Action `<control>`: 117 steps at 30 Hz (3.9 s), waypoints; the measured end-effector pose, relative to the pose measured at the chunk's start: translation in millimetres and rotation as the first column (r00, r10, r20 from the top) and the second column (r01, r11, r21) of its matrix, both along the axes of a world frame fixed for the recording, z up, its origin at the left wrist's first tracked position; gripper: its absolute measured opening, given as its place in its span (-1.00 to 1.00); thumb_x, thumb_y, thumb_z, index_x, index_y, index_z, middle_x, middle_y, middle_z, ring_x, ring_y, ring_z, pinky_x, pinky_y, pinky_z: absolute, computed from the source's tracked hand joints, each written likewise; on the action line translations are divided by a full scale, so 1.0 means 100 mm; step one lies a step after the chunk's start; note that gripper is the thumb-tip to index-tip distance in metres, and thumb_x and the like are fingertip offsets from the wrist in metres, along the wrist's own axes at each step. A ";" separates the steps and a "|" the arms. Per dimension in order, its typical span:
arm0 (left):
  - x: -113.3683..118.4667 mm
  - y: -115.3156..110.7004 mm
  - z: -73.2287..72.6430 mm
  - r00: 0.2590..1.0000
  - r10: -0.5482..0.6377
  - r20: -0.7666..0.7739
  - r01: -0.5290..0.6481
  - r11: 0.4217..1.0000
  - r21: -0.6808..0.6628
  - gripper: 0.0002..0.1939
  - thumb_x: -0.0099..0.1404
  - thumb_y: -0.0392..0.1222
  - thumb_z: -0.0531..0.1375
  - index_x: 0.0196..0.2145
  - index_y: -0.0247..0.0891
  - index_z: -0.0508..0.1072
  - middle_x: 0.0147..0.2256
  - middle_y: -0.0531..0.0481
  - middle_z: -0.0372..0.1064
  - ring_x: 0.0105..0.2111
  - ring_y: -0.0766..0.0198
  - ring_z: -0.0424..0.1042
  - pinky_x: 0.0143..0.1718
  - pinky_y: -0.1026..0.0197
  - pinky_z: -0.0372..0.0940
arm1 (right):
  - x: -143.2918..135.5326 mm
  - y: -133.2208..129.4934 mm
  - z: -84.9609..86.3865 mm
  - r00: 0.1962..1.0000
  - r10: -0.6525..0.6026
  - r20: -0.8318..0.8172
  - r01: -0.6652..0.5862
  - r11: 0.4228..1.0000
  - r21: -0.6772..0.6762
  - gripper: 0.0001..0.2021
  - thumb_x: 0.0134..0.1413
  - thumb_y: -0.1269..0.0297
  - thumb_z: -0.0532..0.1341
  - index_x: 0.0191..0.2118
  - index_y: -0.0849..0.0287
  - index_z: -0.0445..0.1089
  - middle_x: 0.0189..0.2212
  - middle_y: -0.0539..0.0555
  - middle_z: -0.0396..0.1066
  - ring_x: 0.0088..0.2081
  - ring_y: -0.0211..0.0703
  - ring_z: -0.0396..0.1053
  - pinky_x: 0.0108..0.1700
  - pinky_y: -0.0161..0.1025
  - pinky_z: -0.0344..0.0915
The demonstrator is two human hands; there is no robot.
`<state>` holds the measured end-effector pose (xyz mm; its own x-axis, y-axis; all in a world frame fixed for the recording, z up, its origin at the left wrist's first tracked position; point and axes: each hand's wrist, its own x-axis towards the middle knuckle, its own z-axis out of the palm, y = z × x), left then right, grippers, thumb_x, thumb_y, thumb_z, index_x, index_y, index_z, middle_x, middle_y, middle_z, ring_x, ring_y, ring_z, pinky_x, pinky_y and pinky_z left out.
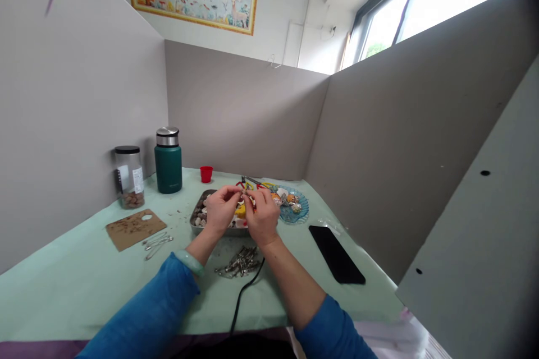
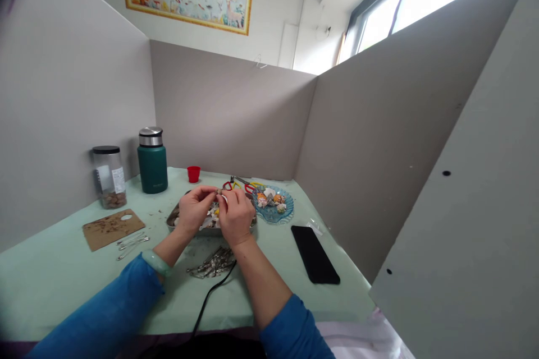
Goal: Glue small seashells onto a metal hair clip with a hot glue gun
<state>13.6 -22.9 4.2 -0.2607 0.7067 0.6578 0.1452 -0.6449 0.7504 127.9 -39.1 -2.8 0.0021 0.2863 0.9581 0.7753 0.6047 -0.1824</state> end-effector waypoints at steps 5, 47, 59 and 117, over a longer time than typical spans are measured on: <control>-0.01 0.01 -0.01 1.000 0.007 -0.011 -0.007 1.000 0.005 -0.87 0.06 -0.17 0.20 -0.44 -0.27 0.48 -0.44 -0.01 0.47 -0.41 0.26 0.43 -0.29 0.23 0.32 | 0.01 0.01 0.00 1.000 0.004 0.002 -0.004 1.000 -0.003 -0.82 0.19 0.26 0.10 -0.24 0.19 0.42 -0.31 0.12 0.37 -0.28 -0.18 0.33 -0.20 -0.26 0.23; -0.01 0.01 0.00 1.000 -0.002 -0.006 0.002 1.000 -0.016 -0.88 0.05 -0.18 0.21 -0.45 -0.27 0.49 -0.47 0.00 0.47 -0.45 0.27 0.42 -0.33 0.25 0.32 | -0.02 -0.01 0.01 0.998 0.057 -0.038 -0.058 0.998 -0.015 -0.82 0.20 0.29 0.09 -0.28 0.20 0.42 -0.34 0.11 0.38 -0.31 -0.20 0.33 -0.23 -0.27 0.23; -0.01 0.01 -0.01 1.000 0.007 -0.001 -0.007 1.000 -0.017 -0.88 0.05 -0.18 0.22 -0.45 -0.27 0.49 -0.47 0.00 0.47 -0.45 0.27 0.42 -0.34 0.25 0.32 | -0.02 -0.02 0.02 0.999 0.040 -0.033 -0.040 0.999 -0.016 -0.82 0.20 0.28 0.09 -0.29 0.21 0.41 -0.35 0.11 0.38 -0.32 -0.21 0.33 -0.23 -0.29 0.22; -0.07 0.03 0.02 0.619 -0.507 0.600 0.753 0.600 -0.270 -0.83 -0.05 -0.39 0.34 -0.44 -0.39 0.46 -0.52 -0.02 0.43 -0.57 0.38 0.40 -0.49 0.34 0.35 | 0.00 0.23 -0.12 0.421 0.428 -0.800 -0.832 0.532 -0.153 -0.74 -0.12 0.09 0.27 -0.36 0.18 0.37 -0.56 -0.05 0.29 -0.55 -0.32 0.18 -0.55 -0.39 0.13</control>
<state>6.2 -19.5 6.2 0.2234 0.9634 0.1483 -0.5633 0.0035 0.8262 128.1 -15.9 -14.8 0.1077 0.8532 0.5103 -0.2427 0.5203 -0.8188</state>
